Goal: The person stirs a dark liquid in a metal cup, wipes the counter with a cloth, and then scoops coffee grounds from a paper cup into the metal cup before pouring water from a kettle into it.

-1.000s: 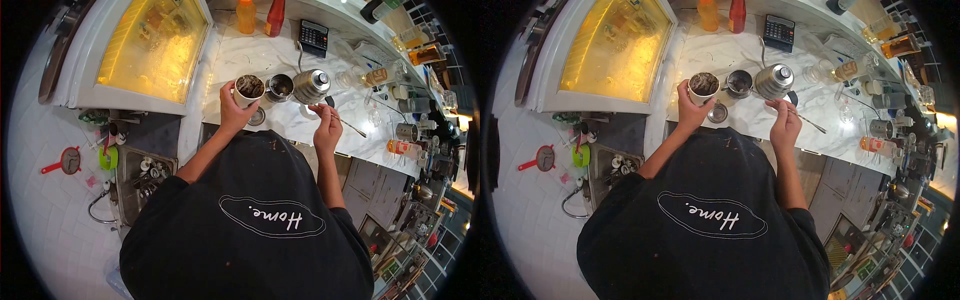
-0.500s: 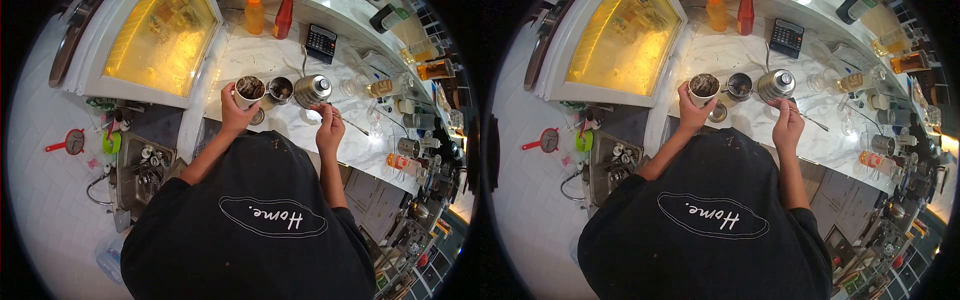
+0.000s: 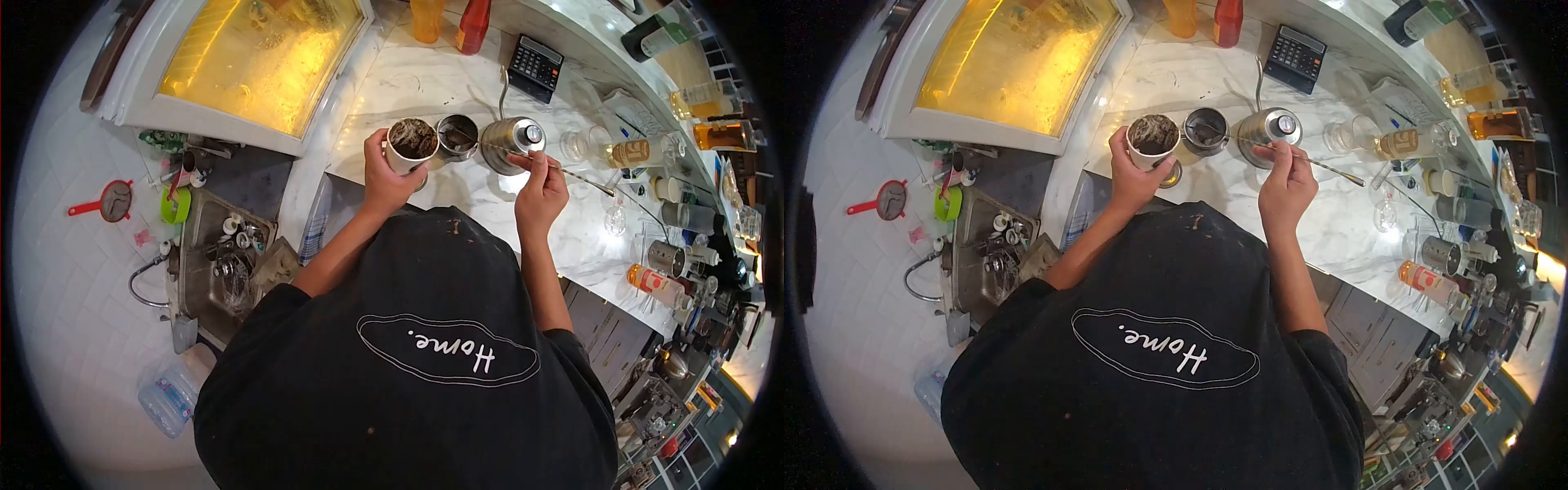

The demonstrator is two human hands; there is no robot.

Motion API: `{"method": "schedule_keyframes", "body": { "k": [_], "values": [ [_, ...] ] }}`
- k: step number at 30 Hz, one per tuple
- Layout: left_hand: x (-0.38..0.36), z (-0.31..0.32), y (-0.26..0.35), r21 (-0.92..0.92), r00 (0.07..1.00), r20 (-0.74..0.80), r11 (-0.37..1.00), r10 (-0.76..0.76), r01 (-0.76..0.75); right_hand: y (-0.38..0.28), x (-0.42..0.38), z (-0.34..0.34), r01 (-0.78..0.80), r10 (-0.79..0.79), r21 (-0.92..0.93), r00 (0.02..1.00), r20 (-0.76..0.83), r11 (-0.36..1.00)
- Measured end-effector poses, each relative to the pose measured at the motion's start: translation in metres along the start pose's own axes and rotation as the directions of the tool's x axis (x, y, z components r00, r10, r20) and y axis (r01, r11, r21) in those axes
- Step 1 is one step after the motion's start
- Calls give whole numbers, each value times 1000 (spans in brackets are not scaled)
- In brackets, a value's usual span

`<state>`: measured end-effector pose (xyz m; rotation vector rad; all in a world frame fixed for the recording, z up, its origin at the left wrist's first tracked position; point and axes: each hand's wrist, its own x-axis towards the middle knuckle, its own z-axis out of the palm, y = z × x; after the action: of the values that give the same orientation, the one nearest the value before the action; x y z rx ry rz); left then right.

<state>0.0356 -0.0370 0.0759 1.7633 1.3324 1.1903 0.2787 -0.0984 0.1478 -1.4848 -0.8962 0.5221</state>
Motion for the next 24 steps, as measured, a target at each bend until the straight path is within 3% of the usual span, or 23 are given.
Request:
{"method": "schedule_keyframes", "body": {
  "k": [5, 8, 12, 14, 18, 21, 24],
  "values": [
    [-1, 2, -4, 5, 999, -16, 999, -35, 35, -7, 4, -10, 167, -144, -237, 983, 110, 957],
    [1, 2, -3, -4, 998, -35, 998, -60, 60, -13, 7, -7, 254, -244, -143, 966, 85, 957],
    [6, 4, -6, -4, 996, -37, 997, -83, 82, -18, 14, -6, 165, -149, -162, 983, 107, 973],
    [8, 7, -5, -89, 992, -60, 991, -109, 103, -15, 14, 0, 163, -142, -175, 982, 125, 971],
    [13, 12, -9, -123, 992, -81, 989, -93, 83, -4, 12, 3, 300, -273, -172, 948, 165, 938],
    [13, 14, -8, -132, 993, -82, 988, -90, 79, -16, 11, -6, 279, -237, -268, 955, 178, 922],
    [10, 15, -12, -112, 991, -72, 989, -108, 100, -18, 10, -4, 260, -237, -167, 961, 143, 951]
  ]
}}
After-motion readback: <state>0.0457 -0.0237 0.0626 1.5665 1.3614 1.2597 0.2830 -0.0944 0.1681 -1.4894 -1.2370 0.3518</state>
